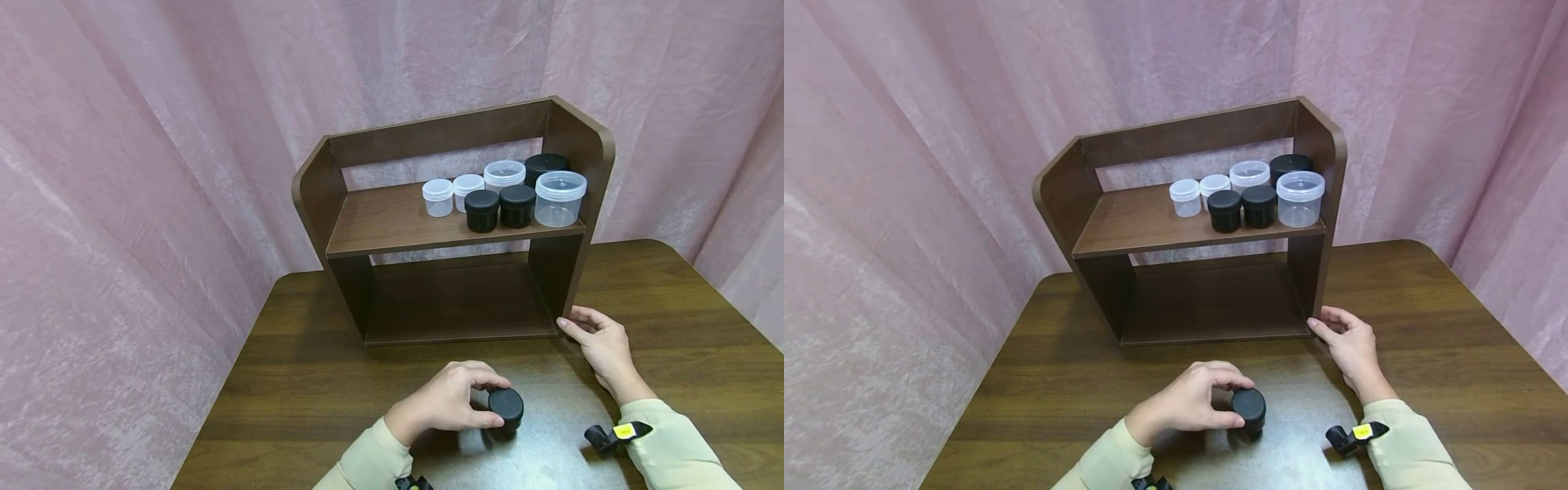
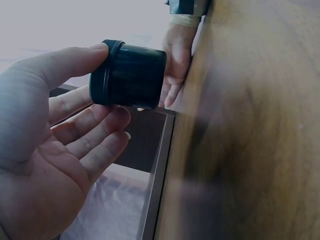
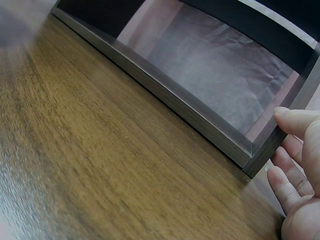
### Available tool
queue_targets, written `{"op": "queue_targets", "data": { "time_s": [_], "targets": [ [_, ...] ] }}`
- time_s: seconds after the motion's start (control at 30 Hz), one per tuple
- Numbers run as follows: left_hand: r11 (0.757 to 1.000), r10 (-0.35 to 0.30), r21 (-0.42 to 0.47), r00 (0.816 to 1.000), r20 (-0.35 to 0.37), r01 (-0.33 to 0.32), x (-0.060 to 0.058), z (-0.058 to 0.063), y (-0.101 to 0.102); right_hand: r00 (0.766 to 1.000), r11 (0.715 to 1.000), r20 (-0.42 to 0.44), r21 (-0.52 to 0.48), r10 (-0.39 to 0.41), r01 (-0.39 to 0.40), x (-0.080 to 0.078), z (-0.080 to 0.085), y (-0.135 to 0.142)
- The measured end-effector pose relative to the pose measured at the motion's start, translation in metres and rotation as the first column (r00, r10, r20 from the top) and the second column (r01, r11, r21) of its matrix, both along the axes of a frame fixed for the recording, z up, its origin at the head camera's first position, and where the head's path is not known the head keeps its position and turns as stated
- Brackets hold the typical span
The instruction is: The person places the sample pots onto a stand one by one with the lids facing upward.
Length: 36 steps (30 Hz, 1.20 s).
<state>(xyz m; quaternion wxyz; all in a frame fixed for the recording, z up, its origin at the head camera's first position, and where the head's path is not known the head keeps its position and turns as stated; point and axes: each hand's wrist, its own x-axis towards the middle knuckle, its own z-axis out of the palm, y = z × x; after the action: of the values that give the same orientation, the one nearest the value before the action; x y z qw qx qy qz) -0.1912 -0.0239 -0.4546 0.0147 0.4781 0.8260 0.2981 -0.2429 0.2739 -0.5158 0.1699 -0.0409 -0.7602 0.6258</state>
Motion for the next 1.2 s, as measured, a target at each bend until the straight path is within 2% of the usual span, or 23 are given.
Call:
{"op": "queue_targets", "data": {
  "time_s": [0.23,0.57,1.2],
  "targets": [
    [0.999,0.028,0.019,0.999,0.019,-0.028,0.0,0.005,-0.003,1.0,1.0,0.004,0.011,-0.004,0.004,0.0,0.0,0.0],
    [0.998,0.033,0.052,0.999,0.038,-0.035,-0.002,0.009,-0.008,1.0,0.999,0.02,0.043,-0.014,0.013,0.0,0.0,0.001],
    [0.987,0.05,0.152,0.999,0.011,-0.051,-0.008,0.019,-0.018,1.0,0.998,0.023,0.069,-0.004,0.003,0.0,-0.001,0.002]
  ]
}}
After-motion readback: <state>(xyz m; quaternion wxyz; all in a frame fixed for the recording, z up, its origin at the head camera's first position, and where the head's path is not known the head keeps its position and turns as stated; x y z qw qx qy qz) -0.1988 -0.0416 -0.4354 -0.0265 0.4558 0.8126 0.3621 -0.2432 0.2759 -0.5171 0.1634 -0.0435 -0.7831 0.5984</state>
